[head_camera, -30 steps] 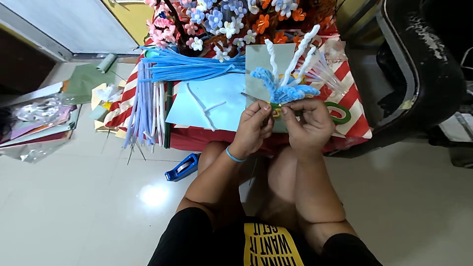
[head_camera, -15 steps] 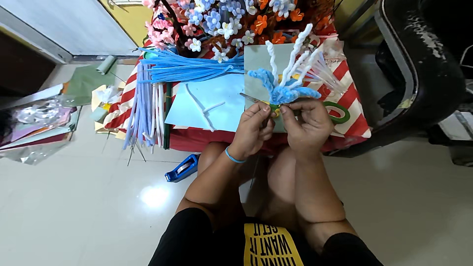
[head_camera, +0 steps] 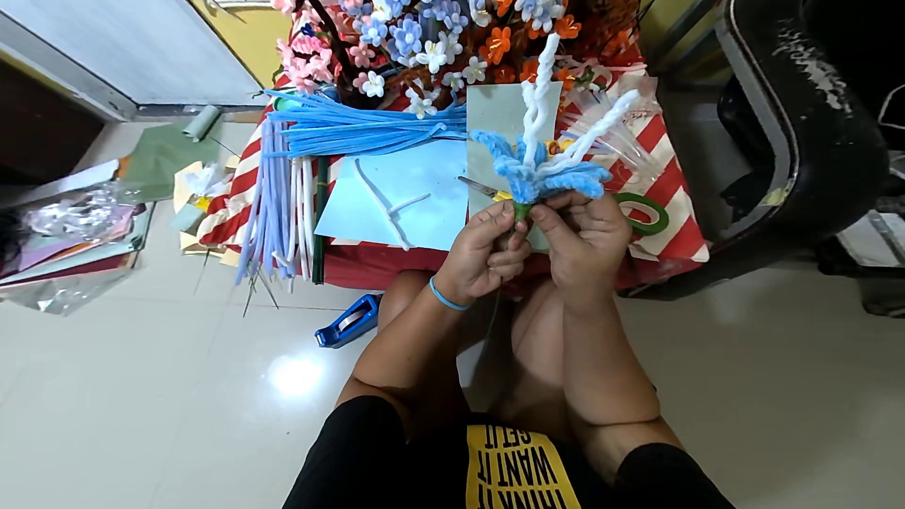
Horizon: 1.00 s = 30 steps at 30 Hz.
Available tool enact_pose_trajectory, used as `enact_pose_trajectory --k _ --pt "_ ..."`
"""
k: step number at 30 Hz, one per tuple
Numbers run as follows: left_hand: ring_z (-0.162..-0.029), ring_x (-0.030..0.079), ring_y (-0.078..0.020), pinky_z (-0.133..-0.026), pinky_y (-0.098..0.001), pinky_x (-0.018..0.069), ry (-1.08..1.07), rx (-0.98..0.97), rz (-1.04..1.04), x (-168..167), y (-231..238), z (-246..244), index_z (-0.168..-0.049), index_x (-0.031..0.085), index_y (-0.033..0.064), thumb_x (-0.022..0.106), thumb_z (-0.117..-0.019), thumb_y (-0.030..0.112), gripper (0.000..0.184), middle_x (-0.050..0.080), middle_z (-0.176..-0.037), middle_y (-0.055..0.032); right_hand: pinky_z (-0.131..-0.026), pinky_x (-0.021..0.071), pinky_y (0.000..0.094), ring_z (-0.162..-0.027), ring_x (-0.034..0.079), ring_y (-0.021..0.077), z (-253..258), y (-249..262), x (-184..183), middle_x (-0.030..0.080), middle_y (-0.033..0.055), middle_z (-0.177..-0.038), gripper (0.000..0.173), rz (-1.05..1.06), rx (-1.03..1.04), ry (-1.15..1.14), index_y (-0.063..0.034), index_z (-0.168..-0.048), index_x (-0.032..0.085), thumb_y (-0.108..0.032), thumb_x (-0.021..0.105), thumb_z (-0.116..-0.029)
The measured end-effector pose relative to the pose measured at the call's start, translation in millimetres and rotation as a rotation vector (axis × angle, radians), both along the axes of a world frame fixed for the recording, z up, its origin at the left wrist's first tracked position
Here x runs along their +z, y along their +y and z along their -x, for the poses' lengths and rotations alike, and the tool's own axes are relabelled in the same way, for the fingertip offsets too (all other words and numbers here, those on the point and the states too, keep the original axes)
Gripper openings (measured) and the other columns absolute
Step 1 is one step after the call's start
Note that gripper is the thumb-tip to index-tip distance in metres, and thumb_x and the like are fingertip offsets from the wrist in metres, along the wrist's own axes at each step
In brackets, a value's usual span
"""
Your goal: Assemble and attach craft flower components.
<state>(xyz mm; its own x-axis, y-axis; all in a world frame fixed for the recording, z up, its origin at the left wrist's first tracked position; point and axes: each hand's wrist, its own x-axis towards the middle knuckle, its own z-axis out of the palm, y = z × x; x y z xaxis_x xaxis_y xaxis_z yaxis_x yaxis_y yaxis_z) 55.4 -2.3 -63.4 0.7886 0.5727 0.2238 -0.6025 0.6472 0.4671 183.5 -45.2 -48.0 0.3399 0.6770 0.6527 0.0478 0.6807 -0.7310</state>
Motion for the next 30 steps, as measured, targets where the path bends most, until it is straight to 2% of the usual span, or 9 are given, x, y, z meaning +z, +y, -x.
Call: enact_pose_trajectory --k 4,12,16,20,22,25,30 --pt "-0.045 0.048 0.0006 -0.042 -0.0117 0.0420 -0.039 -0.028 0.033 -0.5 -0.3 -0.7 -0.096 0.062 0.0139 0.055 -0.1049 0.024 0.015 0.058 -0.070 0.0039 -0.075 0.0623 0.0242 -0.082 0.069 0.0054 1.0 -0.1 -0.2 0.071 -0.0040 -0.096 0.023 0.006 0.064 0.057 -0.0111 -0.104 0.068 0.005 0.073 -0.0879" --pt "-0.045 0.050 0.0010 -0.042 -0.0113 0.0419 -0.068 -0.121 0.059 -2.6 2.9 1.3 -0.094 0.063 0.0142 0.056 -0.1042 0.024 0.015 0.058 -0.068 0.0048 -0.072 0.0612 0.0224 -0.080 0.069 0.0047 2.9 0.6 -1.2 0.071 -0.0038 -0.096 0.021 0.050 0.057 0.038 -0.0099 -0.105 0.066 0.003 0.071 -0.0902" --pt "-0.046 0.052 0.0004 -0.043 -0.0117 0.0432 -0.096 -0.192 0.086 -4.8 4.9 1.0 -0.094 0.065 0.0132 0.060 -0.1022 0.022 0.013 0.061 -0.071 0.0037 -0.071 0.0628 0.0251 -0.079 0.070 0.0061 -1.2 1.4 -2.4 0.073 -0.0038 -0.095 0.021 0.058 0.188 0.133 -0.0141 -0.103 0.070 0.002 0.072 -0.0896" --pt "-0.046 0.051 0.0007 -0.042 -0.0117 0.0427 -0.067 -0.186 0.035 -4.6 5.5 0.5 -0.092 0.065 0.0126 0.062 -0.1008 0.022 0.013 0.061 -0.072 0.0036 -0.073 0.0629 0.0248 -0.081 0.071 0.0058 -1.3 0.0 -1.4 0.075 -0.0042 -0.096 0.025 0.038 0.217 0.200 -0.0169 -0.102 0.073 0.003 0.074 -0.0870" --pt "-0.045 0.049 0.0011 -0.041 -0.0114 0.0411 -0.006 -0.114 -0.007 -3.1 4.5 0.0 -0.092 0.065 0.0124 0.061 -0.1022 0.023 0.015 0.060 -0.070 0.0038 -0.074 0.0628 0.0247 -0.082 0.071 0.0055 -0.8 0.1 -2.1 0.074 -0.0043 -0.097 0.027 0.031 0.193 0.203 -0.0170 -0.102 0.074 0.005 0.074 -0.0863" --pt "-0.045 0.045 0.0010 -0.041 -0.0113 0.0380 0.173 0.120 -0.115 2.5 -0.3 -2.7 -0.097 0.060 0.0155 0.051 -0.1065 0.023 0.015 0.056 -0.069 0.0038 -0.076 0.0618 0.0242 -0.083 0.070 0.0045 0.3 0.5 -2.3 0.074 -0.0050 -0.096 0.029 0.022 0.127 0.182 -0.0167 -0.102 0.074 0.007 0.071 -0.0856" --pt "-0.048 0.049 -0.0011 -0.045 -0.0133 0.0411 0.275 0.413 -0.276 2.1 -5.0 -8.7 -0.104 0.056 0.0162 0.047 -0.1074 0.016 0.010 0.060 -0.071 0.0006 -0.076 0.0611 0.0222 -0.085 0.070 0.0028 4.1 1.2 -3.2 0.074 -0.0075 -0.096 0.033 0.021 0.013 0.147 -0.0174 -0.101 0.072 0.010 0.071 -0.0829"
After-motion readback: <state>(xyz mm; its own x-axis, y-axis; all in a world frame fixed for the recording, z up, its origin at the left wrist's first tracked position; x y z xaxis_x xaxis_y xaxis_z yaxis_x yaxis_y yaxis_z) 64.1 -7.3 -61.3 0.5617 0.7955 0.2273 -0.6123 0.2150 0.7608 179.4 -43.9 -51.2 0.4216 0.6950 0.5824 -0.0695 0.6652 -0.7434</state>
